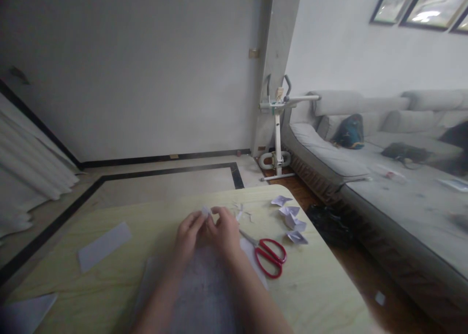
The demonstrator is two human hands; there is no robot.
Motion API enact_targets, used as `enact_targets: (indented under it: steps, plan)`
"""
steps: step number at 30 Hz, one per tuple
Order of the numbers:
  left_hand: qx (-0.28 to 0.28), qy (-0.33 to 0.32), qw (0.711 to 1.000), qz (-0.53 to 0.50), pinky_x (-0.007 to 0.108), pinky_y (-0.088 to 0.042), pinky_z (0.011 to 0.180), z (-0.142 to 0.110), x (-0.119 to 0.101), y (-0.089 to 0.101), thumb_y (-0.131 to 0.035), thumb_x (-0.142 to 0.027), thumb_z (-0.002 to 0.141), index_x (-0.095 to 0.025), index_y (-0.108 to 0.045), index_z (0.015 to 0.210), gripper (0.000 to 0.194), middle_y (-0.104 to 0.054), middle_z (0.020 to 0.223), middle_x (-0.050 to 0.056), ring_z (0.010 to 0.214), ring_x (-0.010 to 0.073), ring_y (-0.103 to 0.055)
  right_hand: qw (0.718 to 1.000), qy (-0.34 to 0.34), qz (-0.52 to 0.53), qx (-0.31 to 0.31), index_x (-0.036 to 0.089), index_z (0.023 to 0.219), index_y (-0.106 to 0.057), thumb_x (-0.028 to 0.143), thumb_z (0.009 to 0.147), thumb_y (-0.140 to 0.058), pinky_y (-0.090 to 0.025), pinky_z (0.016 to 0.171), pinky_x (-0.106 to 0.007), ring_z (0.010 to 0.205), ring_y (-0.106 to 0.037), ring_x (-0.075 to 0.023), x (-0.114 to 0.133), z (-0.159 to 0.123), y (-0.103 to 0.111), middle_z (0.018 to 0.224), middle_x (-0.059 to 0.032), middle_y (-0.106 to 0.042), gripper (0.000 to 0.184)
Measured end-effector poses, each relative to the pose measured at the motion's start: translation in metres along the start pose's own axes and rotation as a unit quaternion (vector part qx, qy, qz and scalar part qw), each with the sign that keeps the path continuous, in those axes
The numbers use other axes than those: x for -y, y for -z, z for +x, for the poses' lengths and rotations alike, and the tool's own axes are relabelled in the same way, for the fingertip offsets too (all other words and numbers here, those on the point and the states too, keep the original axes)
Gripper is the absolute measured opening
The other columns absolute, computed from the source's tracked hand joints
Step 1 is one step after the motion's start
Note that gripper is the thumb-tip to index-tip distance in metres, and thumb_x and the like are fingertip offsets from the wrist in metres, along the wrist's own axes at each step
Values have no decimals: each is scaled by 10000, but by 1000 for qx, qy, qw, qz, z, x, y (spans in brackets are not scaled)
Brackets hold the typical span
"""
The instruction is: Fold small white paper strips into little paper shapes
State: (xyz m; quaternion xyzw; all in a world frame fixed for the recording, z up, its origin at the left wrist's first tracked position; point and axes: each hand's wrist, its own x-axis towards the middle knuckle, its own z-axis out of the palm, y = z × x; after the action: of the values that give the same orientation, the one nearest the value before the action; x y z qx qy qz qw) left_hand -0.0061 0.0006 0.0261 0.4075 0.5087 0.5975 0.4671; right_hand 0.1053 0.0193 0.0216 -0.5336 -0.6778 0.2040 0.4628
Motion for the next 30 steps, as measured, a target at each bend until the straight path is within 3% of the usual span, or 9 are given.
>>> enact_targets:
  steps: [4,8,20,26,30]
  plan:
    - [3,-3,1000,8,257,-438,717,1,0,0,-642,-396,684,-145,-654,857,305,-666,856,54,814,189,-590,1000,-19,17,18,187,918,-636,254,772,-526,-427,602,-242,596,-548,-122,0,1,3,853,-38,-666,195]
    - [-3,-5,999,33,237,-429,647,1,2,-1,-644,-399,680,-143,-657,842,303,-653,800,43,733,170,-576,999,-23,-1,27,180,784,-660,272,793,-512,-418,588,-237,597,-561,-131,3,2,6,730,-31,-664,174]
    - [-11,-17,998,60,220,-415,588,-1,-3,-6,-638,-394,679,-143,-653,798,278,-640,730,27,656,148,-549,998,-15,-65,-5,186,710,-645,262,788,-519,-383,561,-234,572,-555,-132,1,1,5,666,-22,-648,167]
    - [-12,-10,998,55,208,-398,540,-3,-5,-4,-633,-398,683,-144,-661,783,275,-623,690,19,595,129,-524,999,-30,-44,-3,181,707,-651,264,799,-501,-384,569,-240,582,-557,-136,1,3,6,671,-29,-653,195]
    - [-44,-10,999,25,209,-400,533,0,-2,-2,-616,-416,690,-141,-664,805,301,-636,741,37,601,128,-532,1000,-25,1,13,173,743,-656,253,812,-481,-398,586,-239,610,-563,-138,3,4,8,684,-31,-654,204]
